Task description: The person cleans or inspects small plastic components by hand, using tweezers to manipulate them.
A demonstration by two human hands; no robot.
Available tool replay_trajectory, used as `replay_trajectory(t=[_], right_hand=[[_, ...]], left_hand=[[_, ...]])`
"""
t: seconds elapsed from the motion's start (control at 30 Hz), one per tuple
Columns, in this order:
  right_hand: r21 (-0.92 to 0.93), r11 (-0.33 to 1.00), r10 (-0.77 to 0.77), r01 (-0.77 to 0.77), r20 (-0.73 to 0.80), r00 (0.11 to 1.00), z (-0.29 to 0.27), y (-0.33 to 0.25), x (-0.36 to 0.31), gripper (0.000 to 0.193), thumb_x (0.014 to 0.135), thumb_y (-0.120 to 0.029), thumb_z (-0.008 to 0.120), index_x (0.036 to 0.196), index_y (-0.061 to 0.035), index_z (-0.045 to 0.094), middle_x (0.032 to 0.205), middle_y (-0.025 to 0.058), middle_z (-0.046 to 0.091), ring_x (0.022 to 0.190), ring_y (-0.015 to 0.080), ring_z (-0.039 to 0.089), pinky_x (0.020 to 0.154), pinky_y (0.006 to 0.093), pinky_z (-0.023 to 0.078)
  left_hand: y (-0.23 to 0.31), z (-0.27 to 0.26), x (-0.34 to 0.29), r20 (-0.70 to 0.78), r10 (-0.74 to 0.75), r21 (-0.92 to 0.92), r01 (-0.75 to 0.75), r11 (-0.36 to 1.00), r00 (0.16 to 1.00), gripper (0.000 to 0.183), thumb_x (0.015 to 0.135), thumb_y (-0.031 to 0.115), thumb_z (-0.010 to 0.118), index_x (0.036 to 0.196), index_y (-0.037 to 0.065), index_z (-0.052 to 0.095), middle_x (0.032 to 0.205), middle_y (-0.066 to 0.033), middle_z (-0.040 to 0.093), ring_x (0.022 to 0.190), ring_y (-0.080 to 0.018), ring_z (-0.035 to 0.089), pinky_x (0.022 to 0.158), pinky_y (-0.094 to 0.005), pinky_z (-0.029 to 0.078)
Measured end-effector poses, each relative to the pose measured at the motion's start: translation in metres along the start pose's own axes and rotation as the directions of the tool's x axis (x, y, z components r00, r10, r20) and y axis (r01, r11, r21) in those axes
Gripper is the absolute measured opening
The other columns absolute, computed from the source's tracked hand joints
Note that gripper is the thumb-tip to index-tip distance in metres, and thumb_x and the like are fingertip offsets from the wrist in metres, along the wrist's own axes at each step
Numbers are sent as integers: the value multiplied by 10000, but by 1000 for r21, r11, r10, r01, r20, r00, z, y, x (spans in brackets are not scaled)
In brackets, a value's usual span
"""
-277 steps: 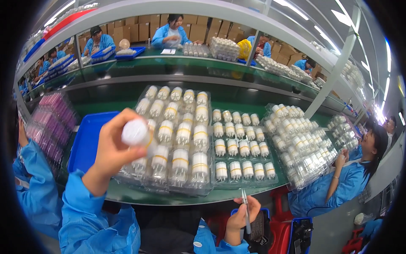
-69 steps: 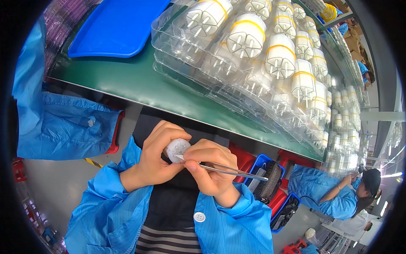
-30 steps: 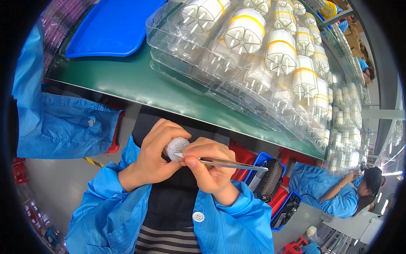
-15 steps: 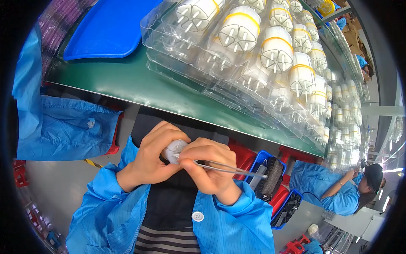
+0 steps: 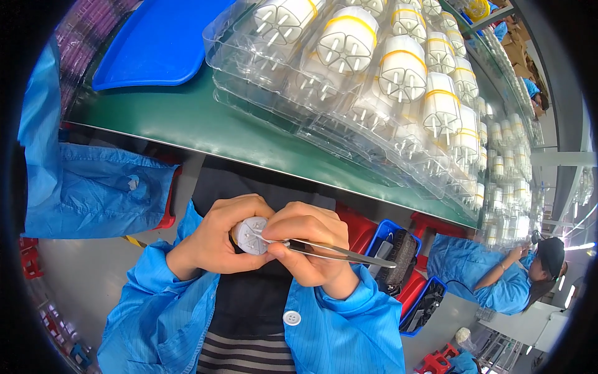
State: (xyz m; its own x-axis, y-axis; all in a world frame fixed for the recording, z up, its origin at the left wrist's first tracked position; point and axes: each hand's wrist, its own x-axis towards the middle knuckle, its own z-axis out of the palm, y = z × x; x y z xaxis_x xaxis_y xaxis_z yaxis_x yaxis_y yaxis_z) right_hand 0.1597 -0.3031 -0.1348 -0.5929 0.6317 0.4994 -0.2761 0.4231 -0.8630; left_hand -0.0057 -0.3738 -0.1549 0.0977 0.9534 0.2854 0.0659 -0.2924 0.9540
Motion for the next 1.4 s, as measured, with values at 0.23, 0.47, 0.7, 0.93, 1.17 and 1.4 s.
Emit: replay_trajectory(t=[0.23, 0.47, 0.7, 0.93, 1.17, 1.4], right_hand=[[26, 1000, -6, 6, -4, 1000, 2, 4, -2, 115, 819, -47, 705, 881, 27, 641, 776, 152, 670, 623, 218, 641, 541, 289, 491], [209, 976, 93, -59, -160, 983, 12, 3, -10, 98, 886, -37, 649, 904, 56, 624, 807, 173, 666, 611, 172, 628, 540, 261, 505], [201, 978, 87, -52, -168, 982, 10, 3, -12, 123, 895, -52, 648, 924, 65, 622, 789, 164, 653, 618, 164, 624, 547, 254, 505], [103, 991, 102, -81, -219, 970, 10, -4, -16, 190, 834, -50, 701, 979, 67, 663, 893, 170, 652, 704, 160, 621, 616, 247, 493], [-138, 982, 109, -130, -147, 983, 4, -15, -15, 222, 762, 5, 747, 979, 39, 709, 927, 171, 667, 755, 178, 646, 647, 253, 511], [147, 980, 165, -131, -255, 953, 16, -10, -14, 178, 817, -15, 714, 979, 57, 698, 956, 210, 679, 843, 231, 681, 733, 283, 568]], left_hand=[[0, 0, 0, 0, 13, 25, -13, 1000, 1000, 326, 666, 122, 787, 931, 43, 616, 858, -97, 642, 764, -285, 618, 668, -364, 478], [-1, 1, 2, -47, 105, 57, -102, 993, 993, 301, 635, 47, 786, 895, 12, 640, 826, -99, 647, 722, -253, 611, 638, -335, 464], [1, 2, 2, -56, 122, 109, -115, 987, 991, 309, 625, 41, 782, 897, 16, 636, 821, -94, 648, 726, -252, 608, 642, -339, 460], [0, 4, 1, -145, 109, 123, -91, 988, 984, 310, 620, 24, 777, 892, 18, 630, 819, -96, 642, 716, -243, 602, 634, -332, 458], [0, 6, 2, -272, 177, 269, -102, 958, 946, 372, 573, 10, 777, 905, 23, 610, 807, -109, 598, 706, -287, 563, 602, -363, 441], [1, 8, 3, -300, 220, 311, -123, 943, 928, 400, 550, 14, 775, 919, 19, 618, 827, -119, 607, 728, -298, 573, 610, -371, 453]])
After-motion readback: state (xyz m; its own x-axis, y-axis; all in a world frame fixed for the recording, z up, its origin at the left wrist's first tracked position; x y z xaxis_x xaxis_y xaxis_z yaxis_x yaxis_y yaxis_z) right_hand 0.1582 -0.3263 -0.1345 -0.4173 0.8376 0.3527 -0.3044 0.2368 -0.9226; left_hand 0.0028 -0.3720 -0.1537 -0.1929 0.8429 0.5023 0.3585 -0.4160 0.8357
